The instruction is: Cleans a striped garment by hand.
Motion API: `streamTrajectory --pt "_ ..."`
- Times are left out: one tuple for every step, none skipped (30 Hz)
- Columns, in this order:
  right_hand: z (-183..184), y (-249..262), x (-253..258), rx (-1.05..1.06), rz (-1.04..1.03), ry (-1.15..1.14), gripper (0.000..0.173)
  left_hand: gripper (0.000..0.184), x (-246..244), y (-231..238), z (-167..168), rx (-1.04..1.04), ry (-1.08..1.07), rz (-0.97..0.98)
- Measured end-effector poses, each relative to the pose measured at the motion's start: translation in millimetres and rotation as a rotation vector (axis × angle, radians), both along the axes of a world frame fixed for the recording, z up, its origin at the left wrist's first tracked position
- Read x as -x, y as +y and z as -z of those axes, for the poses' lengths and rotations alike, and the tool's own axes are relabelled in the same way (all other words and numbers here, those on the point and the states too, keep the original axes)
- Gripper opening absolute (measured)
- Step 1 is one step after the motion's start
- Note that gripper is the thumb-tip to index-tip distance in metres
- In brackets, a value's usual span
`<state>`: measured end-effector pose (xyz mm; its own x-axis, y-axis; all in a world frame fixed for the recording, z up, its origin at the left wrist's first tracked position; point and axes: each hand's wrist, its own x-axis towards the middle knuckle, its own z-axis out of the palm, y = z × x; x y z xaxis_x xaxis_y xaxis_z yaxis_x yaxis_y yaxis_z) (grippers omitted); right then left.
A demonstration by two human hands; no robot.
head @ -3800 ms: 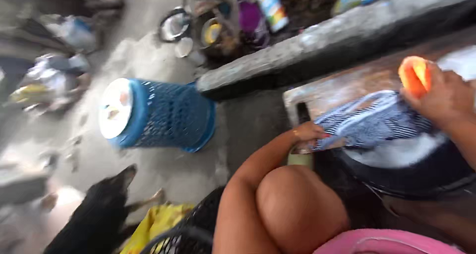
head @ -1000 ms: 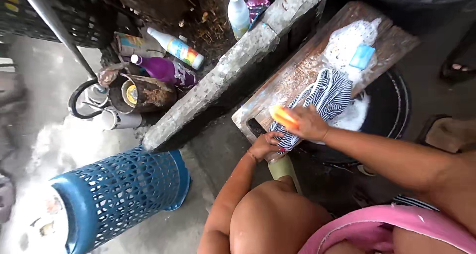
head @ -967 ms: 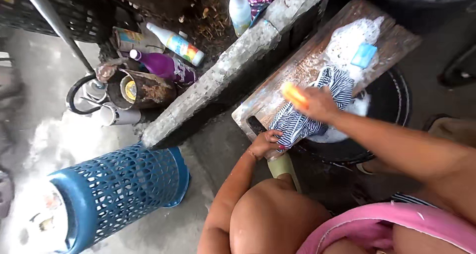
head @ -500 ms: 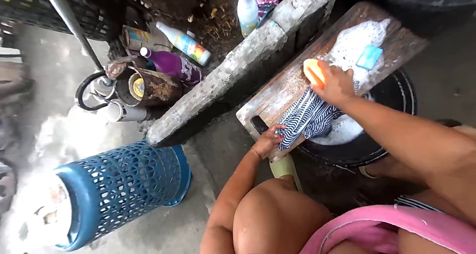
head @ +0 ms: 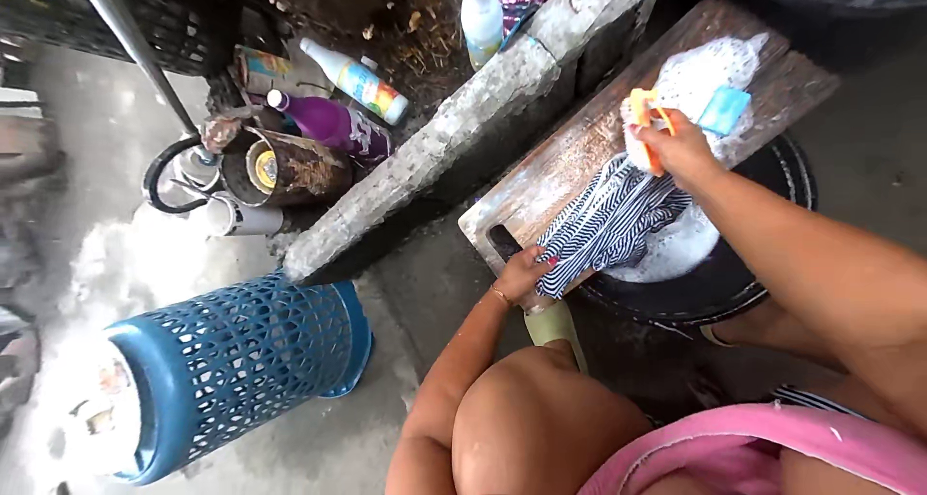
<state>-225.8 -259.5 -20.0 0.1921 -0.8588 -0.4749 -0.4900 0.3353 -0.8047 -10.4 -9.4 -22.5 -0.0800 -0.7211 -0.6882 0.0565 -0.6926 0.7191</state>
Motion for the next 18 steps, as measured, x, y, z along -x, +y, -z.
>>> streamTrajectory --pt "3.6 0.7 6.1 -0.010 0.044 -0.048 0.064 0.024 -0.9 1.8 -0.6 0.026 0.045 -0.045" --pt "5.2 1.1 11.1 0.008 0.049 -0.070 0.062 0.021 -1.9 2.9 -1.1 0.053 0.089 -0.087" --pt "5.3 1.1 14.4 0.045 0.030 -0.070 0.062 0.018 -2.9 4.2 -2.2 0.083 0.124 -0.128" --pt "4.8 1.5 16.9 0.095 -0.004 -0.042 0.064 0.016 -4.0 5.9 -4.8 0.119 0.165 -0.181" --pt "3.2 1.9 19.1 0.150 -0.045 0.008 0.067 0.014 -5.0 6.7 -7.5 0.158 0.210 -0.252" --pt "0.2 1.4 21.3 0.203 -0.082 0.072 0.070 0.010 -5.3 6.4 -10.1 0.197 0.245 -0.339" --pt "-3.0 1.2 23.3 0.247 -0.109 0.139 0.072 0.007 -5.3 5.8 -12.2 0.227 0.270 -0.429" --pt "-4.3 1.0 25.2 0.279 -0.122 0.197 0.074 0.008 -5.8 5.3 -12.2 0.249 0.298 -0.505" --pt "-5.0 1.1 26.1 0.293 -0.122 0.242 0.075 0.012 -6.8 4.5 -11.3 0.262 0.329 -0.547" --pt "-6.3 2.5 25.8 0.305 -0.127 0.272 0.076 0.016 -7.5 3.7 -10.0 0.265 0.356 -0.554" --pt "-8.4 4.7 24.0 0.328 -0.150 0.288 0.076 0.017 -7.5 2.5 -9.1 0.261 0.371 -0.546" --pt "-9.4 6.2 21.0 0.355 -0.195 0.300 0.074 0.016 -6.7 1.2 -8.8 0.256 0.377 -0.537" --pt "-9.0 7.1 18.2 0.385 -0.251 0.307 0.072 0.013 -5.9 0.1 -8.5 0.254 0.371 -0.527" --pt "-9.1 7.2 15.9 0.400 -0.309 0.307 0.074 0.012 -5.5 -0.8 -8.4 0.260 0.357 -0.525" --pt "-9.3 5.8 14.3 0.403 -0.360 0.302 0.076 0.010 -5.9 -1.4 -8.5 0.276 0.344 -0.538" --pt "-9.8 3.5 13.5 0.397 -0.382 0.288 0.079 0.010 -7.4 -1.9 -9.0 0.304 0.336 -0.562" --pt "-11.3 -0.4 14.2 0.390 -0.366 0.257 0.080 0.008 -10.0 -2.2 -9.4 0.348 0.338 -0.595" --pt "-14.6 -5.8 16.5 0.387 -0.314 0.198 0.080 0.007 -13.4 -1.8 -9.9 0.405 0.355 -0.627"
